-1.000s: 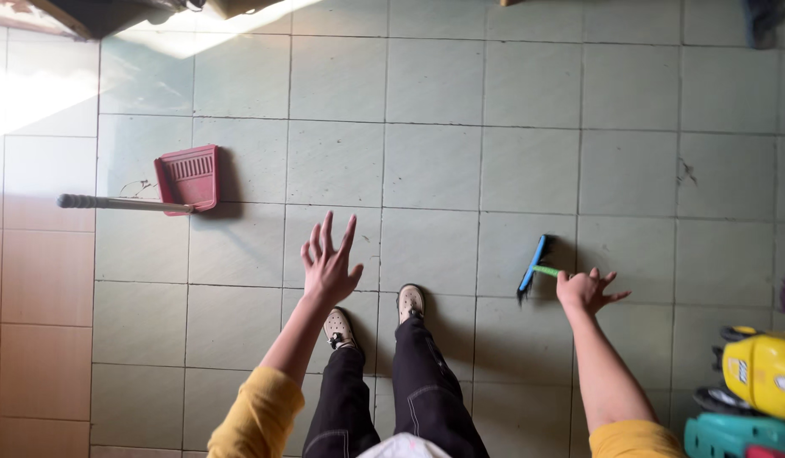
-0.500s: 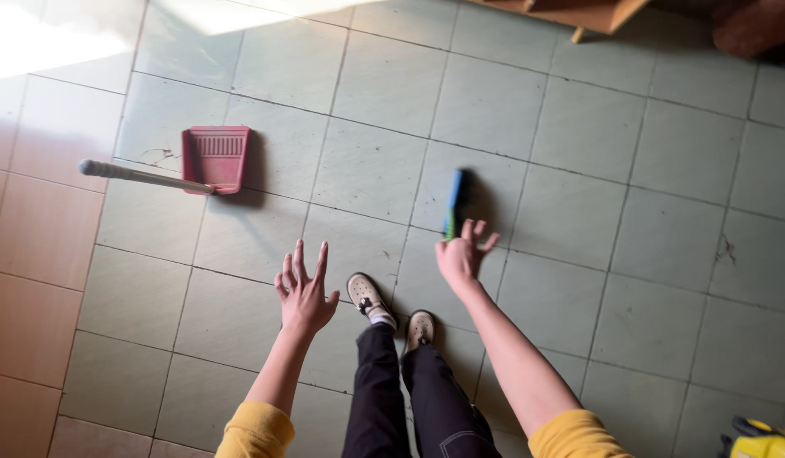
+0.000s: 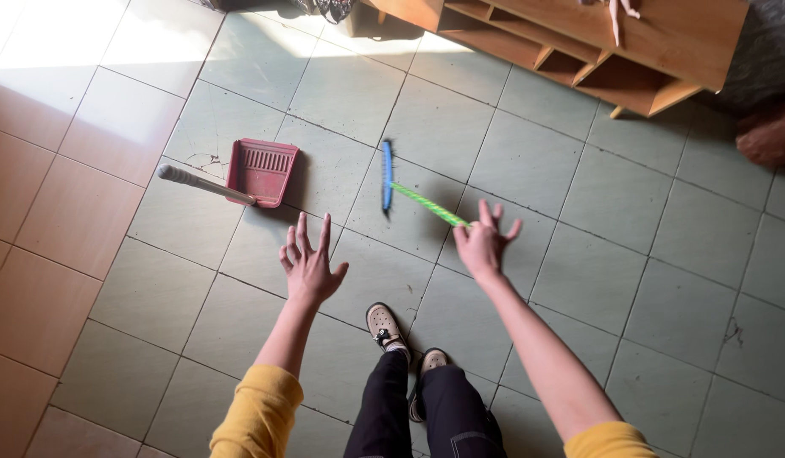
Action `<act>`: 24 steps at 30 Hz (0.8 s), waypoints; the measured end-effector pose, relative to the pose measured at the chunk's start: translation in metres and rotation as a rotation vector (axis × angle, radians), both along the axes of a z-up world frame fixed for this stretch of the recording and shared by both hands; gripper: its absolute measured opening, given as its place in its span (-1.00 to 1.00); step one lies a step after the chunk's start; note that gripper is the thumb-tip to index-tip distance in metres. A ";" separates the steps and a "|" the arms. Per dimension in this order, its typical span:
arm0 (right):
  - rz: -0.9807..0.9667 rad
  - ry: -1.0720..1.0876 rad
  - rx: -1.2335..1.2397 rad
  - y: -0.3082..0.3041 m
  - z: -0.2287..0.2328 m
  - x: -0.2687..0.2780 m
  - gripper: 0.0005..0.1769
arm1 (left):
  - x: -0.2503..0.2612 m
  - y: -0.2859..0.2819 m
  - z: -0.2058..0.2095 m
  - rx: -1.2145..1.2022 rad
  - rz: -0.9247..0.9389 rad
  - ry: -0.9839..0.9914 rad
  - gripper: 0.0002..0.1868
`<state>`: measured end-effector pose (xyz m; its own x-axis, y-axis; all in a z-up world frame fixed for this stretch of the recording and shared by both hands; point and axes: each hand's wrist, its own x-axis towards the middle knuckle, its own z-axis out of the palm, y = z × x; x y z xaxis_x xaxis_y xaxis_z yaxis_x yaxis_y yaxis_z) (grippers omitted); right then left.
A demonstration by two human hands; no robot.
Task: The person sweeps debris from the floor using a handheld broom and a dustpan, eventually collecting the sweepings into the dustpan.
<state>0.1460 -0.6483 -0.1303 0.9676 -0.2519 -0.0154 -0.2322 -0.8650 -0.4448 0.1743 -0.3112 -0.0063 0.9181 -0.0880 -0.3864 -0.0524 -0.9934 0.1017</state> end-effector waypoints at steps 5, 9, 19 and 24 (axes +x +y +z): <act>-0.156 0.122 -0.171 -0.098 -0.003 -0.036 -0.46 | 0.031 0.008 -0.010 -0.069 0.017 -0.073 0.19; -0.282 0.235 -0.288 -0.163 -0.012 -0.069 -0.43 | 0.044 -0.001 -0.020 -0.166 0.024 -0.095 0.20; -0.611 0.498 -0.317 -0.182 -0.053 -0.075 -0.32 | 0.052 -0.040 -0.046 -0.135 -0.001 0.016 0.21; -0.555 0.509 -0.374 -0.122 -0.094 -0.016 -0.28 | 0.056 -0.049 -0.057 -0.117 0.079 0.040 0.20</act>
